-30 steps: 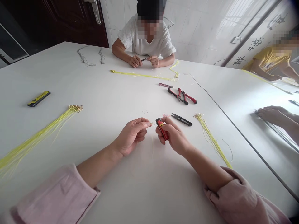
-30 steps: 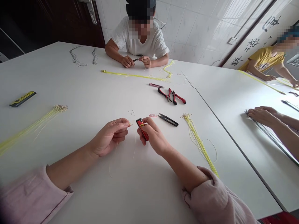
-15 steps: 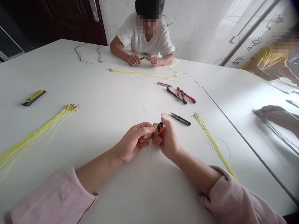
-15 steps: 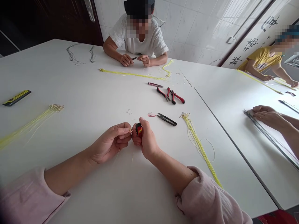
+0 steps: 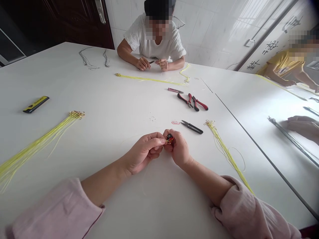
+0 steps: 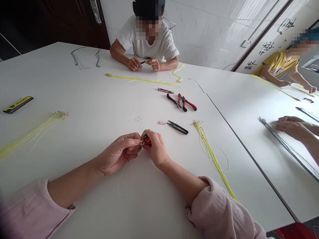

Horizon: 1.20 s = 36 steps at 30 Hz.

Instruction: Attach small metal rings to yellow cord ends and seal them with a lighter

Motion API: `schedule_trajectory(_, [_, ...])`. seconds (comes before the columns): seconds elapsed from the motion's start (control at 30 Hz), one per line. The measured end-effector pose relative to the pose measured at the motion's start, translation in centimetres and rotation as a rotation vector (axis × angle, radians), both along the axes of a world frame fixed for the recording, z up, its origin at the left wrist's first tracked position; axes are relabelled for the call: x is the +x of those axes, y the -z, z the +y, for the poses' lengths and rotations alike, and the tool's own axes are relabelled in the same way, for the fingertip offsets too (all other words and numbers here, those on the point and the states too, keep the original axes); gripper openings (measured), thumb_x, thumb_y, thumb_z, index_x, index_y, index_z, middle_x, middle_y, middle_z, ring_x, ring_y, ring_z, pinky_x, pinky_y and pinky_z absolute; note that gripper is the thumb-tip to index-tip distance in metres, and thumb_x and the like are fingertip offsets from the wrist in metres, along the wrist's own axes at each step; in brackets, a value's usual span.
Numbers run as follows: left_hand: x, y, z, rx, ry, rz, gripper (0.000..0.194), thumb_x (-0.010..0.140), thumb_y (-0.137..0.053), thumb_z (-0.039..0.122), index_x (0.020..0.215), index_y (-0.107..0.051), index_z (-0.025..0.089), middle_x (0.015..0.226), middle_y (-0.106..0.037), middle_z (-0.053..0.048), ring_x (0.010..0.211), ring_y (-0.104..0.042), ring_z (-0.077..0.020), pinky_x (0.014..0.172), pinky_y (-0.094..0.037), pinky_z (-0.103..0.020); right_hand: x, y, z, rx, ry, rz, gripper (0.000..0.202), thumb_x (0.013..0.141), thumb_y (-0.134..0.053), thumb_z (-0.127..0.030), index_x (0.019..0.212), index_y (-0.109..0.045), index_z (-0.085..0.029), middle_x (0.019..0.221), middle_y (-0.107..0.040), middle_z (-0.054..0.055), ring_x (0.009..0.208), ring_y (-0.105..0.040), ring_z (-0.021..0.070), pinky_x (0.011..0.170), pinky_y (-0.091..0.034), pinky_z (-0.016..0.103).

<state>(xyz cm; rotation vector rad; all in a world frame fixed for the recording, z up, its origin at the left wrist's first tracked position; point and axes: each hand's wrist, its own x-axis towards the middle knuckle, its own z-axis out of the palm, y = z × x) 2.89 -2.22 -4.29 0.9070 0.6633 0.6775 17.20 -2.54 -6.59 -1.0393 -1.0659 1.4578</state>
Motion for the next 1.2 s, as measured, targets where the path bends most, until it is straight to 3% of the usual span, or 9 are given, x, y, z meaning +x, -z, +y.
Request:
schedule_trajectory(1.03, [0.04,0.07,0.14,-0.058,-0.026,0.022,0.03,0.078,-0.058,0.026,0.06,-0.036,0.018,0.061,-0.023,0.004,0.054,-0.019,-0.0085,0.047,-0.017,-0.022,-0.05,-0.8,-0.45,0.058,0.012,-0.239,0.029,0.083,-0.033,-0.033,0.058,-0.034,-0.02,0.052,-0.025,-0.004,0.05,-0.02,0.0104,0.048,-0.021,0.025])
schedule_trajectory(1.2, [0.01,0.23,0.2,-0.074,-0.023,-0.007,0.029,0.081,-0.057,0.025,0.061,-0.038,0.017,0.062,-0.023,0.004,0.055,-0.019,-0.0084,0.047,-0.018,-0.02,-0.02,-0.61,-0.48,0.081,-0.004,-0.201,0.029,0.085,-0.032,-0.031,0.058,-0.035,-0.019,0.051,-0.025,-0.004,0.05,-0.021,0.0102,0.048,-0.022,0.024])
